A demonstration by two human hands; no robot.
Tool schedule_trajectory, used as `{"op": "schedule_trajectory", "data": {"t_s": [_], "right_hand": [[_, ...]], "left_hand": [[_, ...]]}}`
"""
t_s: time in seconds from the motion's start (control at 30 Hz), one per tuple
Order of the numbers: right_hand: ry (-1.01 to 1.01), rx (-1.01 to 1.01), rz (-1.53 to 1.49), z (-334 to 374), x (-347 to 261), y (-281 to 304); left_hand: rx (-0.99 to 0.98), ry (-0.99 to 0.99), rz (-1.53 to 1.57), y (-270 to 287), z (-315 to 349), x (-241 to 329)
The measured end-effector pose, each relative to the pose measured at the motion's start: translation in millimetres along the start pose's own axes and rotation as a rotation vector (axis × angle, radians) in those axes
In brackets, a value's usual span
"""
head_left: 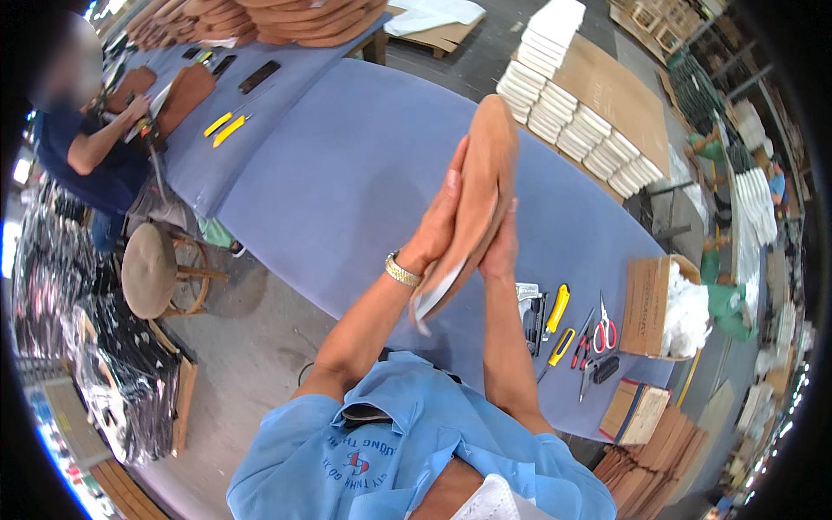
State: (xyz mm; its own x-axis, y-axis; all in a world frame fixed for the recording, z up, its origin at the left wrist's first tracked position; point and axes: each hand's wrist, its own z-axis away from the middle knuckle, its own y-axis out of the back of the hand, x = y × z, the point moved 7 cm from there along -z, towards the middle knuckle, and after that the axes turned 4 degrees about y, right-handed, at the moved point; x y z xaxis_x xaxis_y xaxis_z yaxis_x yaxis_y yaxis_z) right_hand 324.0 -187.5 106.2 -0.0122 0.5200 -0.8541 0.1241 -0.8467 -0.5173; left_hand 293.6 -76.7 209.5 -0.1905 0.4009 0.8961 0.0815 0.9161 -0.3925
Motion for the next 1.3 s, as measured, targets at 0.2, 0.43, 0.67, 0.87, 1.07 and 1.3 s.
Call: {"op": "schedule_trajectory", "data": {"t_s": [0.2,0.43,0.67,0.87,1.07,1.3], "right_hand": [[0.21,-0.316,0.153,49.4,-101.7,-87.6],[0.5,-0.456,0.551,102.5,-70.9,-93.9],[0.532,-0.449,0.677,127.0,-10.9,-74.0],[0.28,-0.255,0.718,102.1,18.4,-27.9],[0.37,-0.151,0.905,100.8,-7.8,-37.5],[0.634,-0.561,1.172,179.5,-29.6,-165.9]], "left_hand": [[-0.015,-0.102,-0.056,-17.9,59.4,51.4],[0.154,0.072,-0.375,3.5,115.4,110.6],[0.304,0.104,-0.453,33.9,168.9,113.9],[0.092,0.186,-0.627,60.2,214.5,114.5],[0.065,0.243,-0.854,69.2,257.4,113.5],[0.093,0.282,-1.142,102.0,282.2,103.0]]}}
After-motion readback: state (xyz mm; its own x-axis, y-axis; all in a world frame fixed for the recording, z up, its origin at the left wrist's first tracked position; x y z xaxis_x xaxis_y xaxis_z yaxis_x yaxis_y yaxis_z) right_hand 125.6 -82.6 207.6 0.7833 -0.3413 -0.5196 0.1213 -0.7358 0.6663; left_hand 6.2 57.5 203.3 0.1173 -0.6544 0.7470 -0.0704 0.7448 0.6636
